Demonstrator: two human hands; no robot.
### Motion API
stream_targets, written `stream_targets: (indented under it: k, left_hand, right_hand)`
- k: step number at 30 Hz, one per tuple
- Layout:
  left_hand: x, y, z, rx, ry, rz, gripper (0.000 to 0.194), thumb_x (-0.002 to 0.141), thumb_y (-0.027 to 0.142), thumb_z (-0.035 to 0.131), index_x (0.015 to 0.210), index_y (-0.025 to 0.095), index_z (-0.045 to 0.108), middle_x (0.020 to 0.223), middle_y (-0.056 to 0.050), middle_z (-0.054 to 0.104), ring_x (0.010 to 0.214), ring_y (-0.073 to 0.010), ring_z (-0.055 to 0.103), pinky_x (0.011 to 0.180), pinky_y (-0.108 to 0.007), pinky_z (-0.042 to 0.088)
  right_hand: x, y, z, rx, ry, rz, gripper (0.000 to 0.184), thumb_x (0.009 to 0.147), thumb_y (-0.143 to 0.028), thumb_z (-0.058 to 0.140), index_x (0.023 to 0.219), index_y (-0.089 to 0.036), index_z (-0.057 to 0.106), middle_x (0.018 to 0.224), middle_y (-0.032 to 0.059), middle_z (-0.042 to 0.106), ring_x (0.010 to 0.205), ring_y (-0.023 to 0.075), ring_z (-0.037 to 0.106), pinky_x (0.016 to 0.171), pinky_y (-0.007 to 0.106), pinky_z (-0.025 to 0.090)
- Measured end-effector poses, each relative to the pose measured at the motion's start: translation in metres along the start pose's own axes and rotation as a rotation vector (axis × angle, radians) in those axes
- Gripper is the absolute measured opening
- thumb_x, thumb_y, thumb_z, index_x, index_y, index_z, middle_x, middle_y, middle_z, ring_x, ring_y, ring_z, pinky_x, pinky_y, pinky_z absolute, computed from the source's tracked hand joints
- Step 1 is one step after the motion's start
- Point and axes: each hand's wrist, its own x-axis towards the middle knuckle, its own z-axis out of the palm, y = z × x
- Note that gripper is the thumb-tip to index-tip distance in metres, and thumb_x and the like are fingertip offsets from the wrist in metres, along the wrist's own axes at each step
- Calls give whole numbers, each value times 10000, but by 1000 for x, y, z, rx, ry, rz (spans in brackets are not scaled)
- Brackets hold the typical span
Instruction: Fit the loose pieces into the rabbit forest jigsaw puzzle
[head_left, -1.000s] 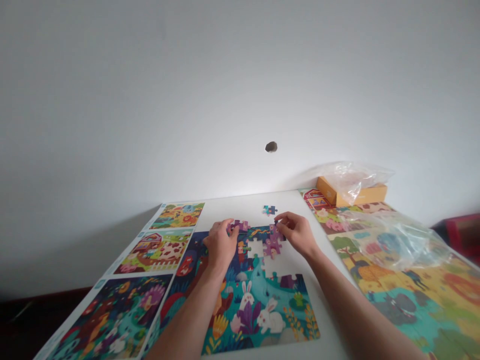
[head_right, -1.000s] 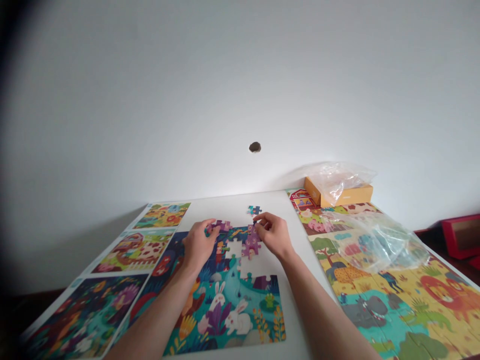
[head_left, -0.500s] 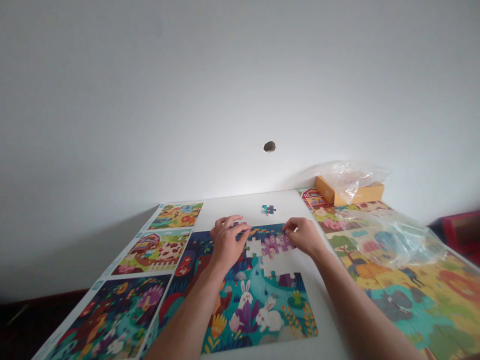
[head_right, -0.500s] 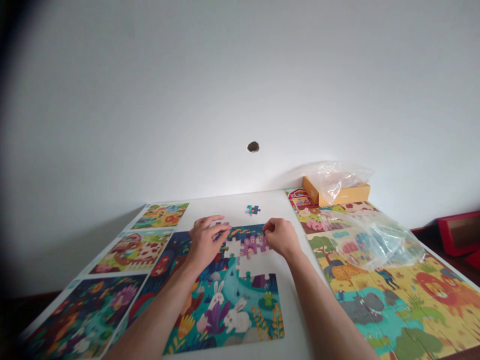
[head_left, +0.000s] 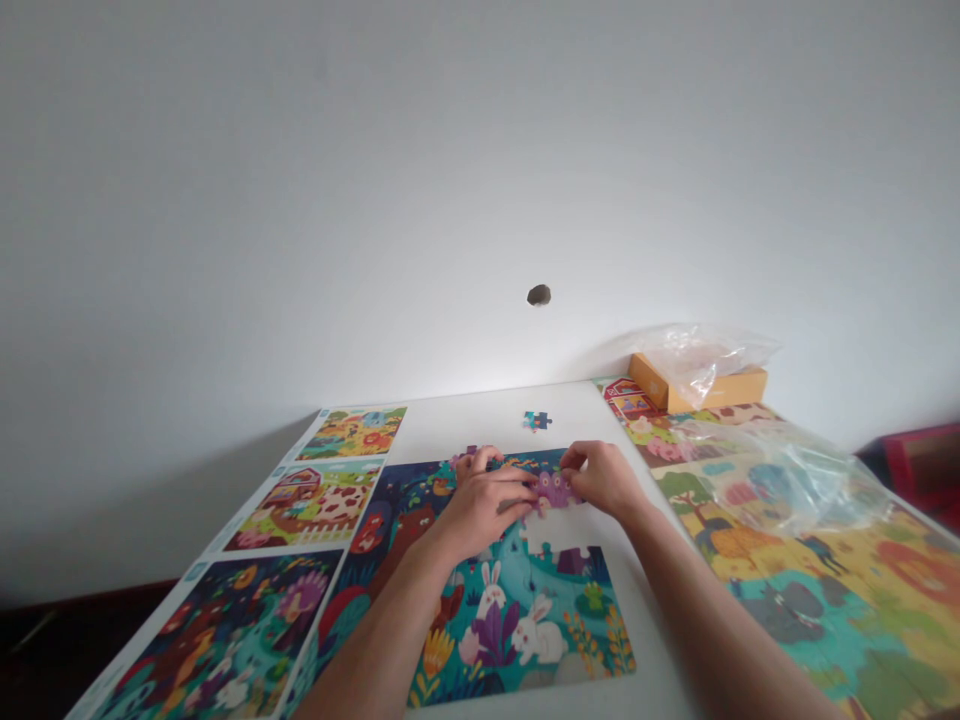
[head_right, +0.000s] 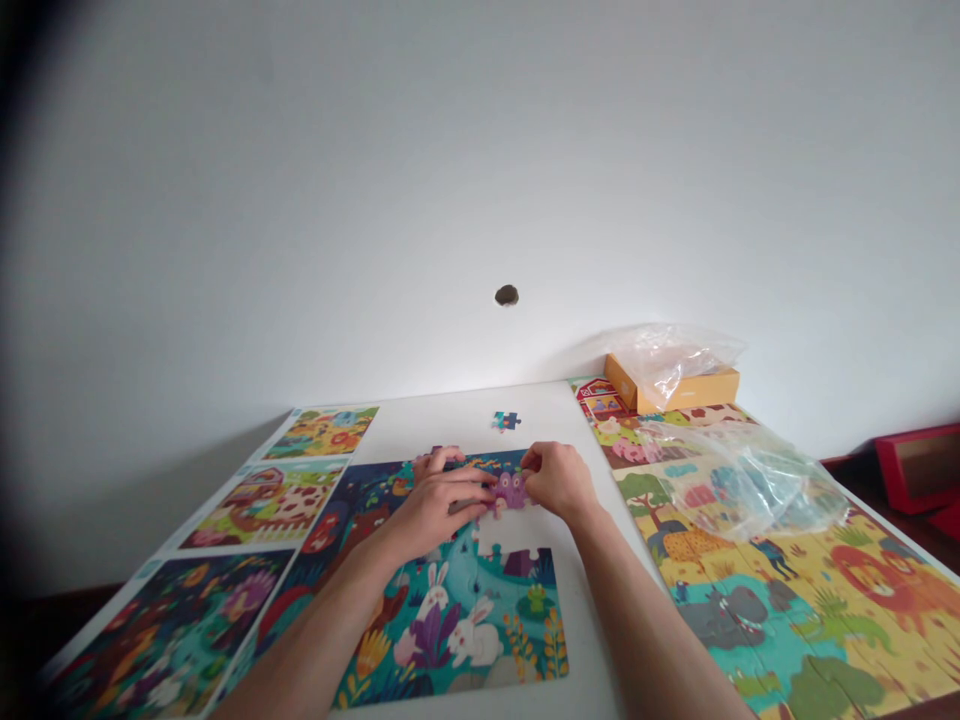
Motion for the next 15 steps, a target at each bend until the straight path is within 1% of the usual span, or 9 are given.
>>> stream_targets:
  k: [5,9,12,15]
  left_hand:
    - [0,2,0,5,4,-15,140,893,327,622,965,334,742,1145,39,704,1168,-276,416,993,-462,254]
    - [1,7,-1,9,-2,-13,170,907,313,595,988,337,743,1164,24,697,1186,-273,422,1015,-475,255]
    - [1,15,0,12,-39,16,320,947,217,492,1136,376,695,1224,15,678,1253,-283,384,1037,-511,240]
    - [2,22,1,19,-92,30,498,925,99,423,1264,416,604,1280,24,652,1288,-297,350,1057,-557,215]
  right_hand:
    - [0,-1,0,2,-11,-26,180,655,-154,610,761,-234,732,726,-9,728,661,144,619,625,227,395]
    - [0,-2,2,14,-27,-37,211,653,-123,591,772,-226,732,704,-8,716,615,127,593,571,213,371]
    - [1,-2,4,23,-39,-41,209,665,-125,594,786,-224,731,680,-10,702,601,122,587,541,205,356]
    - [1,-1,6,24,-44,-40,202,675,-132,600,796,-228,729,666,-14,694,598,120,589,535,202,355]
